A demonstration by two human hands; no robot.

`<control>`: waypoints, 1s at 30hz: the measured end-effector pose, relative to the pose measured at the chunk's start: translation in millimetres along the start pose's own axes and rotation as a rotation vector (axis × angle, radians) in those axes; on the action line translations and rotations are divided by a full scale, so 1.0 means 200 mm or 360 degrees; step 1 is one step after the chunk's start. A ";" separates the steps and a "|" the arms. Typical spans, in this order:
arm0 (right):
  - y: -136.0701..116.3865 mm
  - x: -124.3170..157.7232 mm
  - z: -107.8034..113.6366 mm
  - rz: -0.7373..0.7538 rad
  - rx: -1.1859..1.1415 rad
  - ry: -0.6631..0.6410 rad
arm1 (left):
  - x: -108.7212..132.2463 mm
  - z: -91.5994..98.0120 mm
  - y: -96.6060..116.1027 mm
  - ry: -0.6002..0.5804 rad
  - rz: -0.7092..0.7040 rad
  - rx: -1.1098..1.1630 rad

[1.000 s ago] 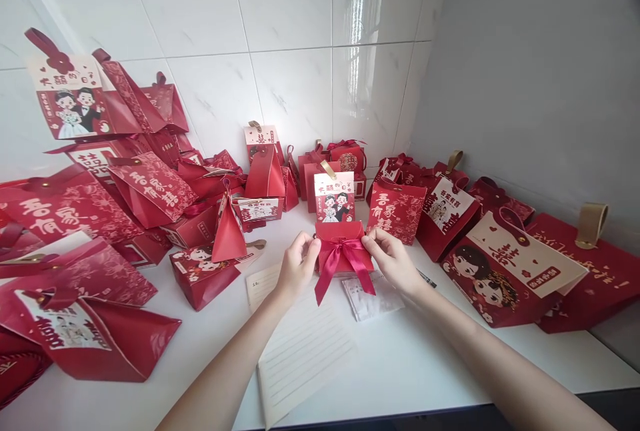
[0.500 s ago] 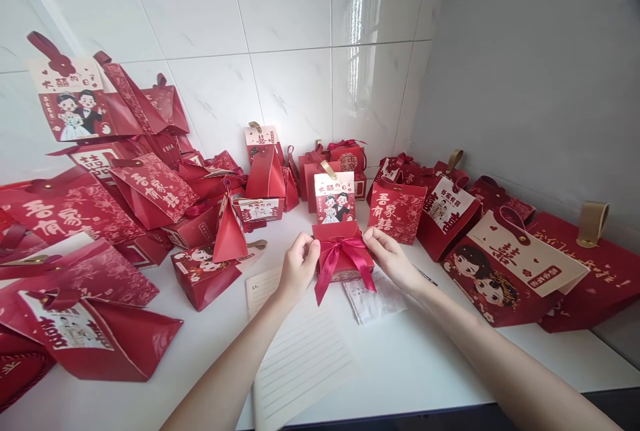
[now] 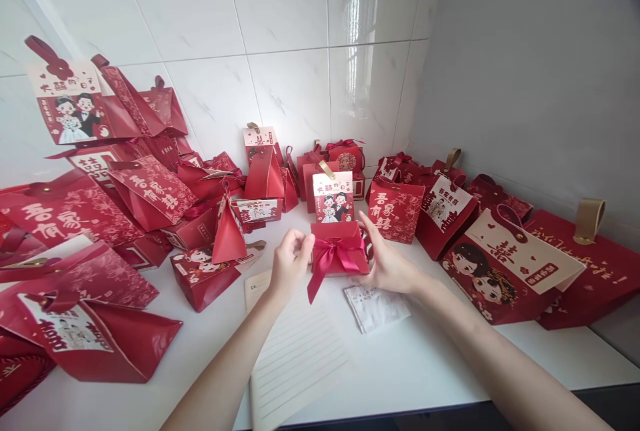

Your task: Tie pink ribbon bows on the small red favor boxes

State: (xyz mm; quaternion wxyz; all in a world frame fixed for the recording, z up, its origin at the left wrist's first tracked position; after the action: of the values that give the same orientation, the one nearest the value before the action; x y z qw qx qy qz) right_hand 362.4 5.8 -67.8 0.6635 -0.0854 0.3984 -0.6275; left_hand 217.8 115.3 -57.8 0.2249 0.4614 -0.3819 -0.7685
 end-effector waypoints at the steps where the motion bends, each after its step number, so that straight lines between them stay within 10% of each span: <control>1: -0.01 0.00 0.01 0.0032 0.0030 0.0067 | -0.01 0.03 0.02 0.0094 -0.0075 -0.0021; 7: -0.09 0.02 0.09 0.0274 0.0118 0.0496 | 0.03 0.09 0.22 0.0306 -0.0758 0.0101; 14: -0.15 0.05 0.09 0.0410 0.0195 0.0640 | 0.06 0.02 0.23 0.0303 -0.0423 0.0023; 22: -0.17 0.06 0.10 0.0471 0.0187 0.0740 | 0.23 0.00 0.52 0.0208 -0.1602 -0.0290; 30: -0.18 0.07 0.09 0.0498 0.0173 0.0731 | 0.28 -0.01 0.56 0.0211 -0.1738 -0.0463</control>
State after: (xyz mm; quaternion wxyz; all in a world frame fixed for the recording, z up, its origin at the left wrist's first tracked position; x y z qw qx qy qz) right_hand 344.9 -20.5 -40.1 0.6481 0.1573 0.5125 -0.5409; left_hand 192.1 7.0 -0.5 -0.1204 0.6035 0.0368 -0.7873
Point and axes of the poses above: each hand's wrist, its own x-axis away from the middle knuckle, its own z-axis out of the back of the hand, y = z × x, the point moved 7 cm from there along -x, towards the middle knuckle, and after that the axes turned 4 degrees about -z, right-handed, at the moved point
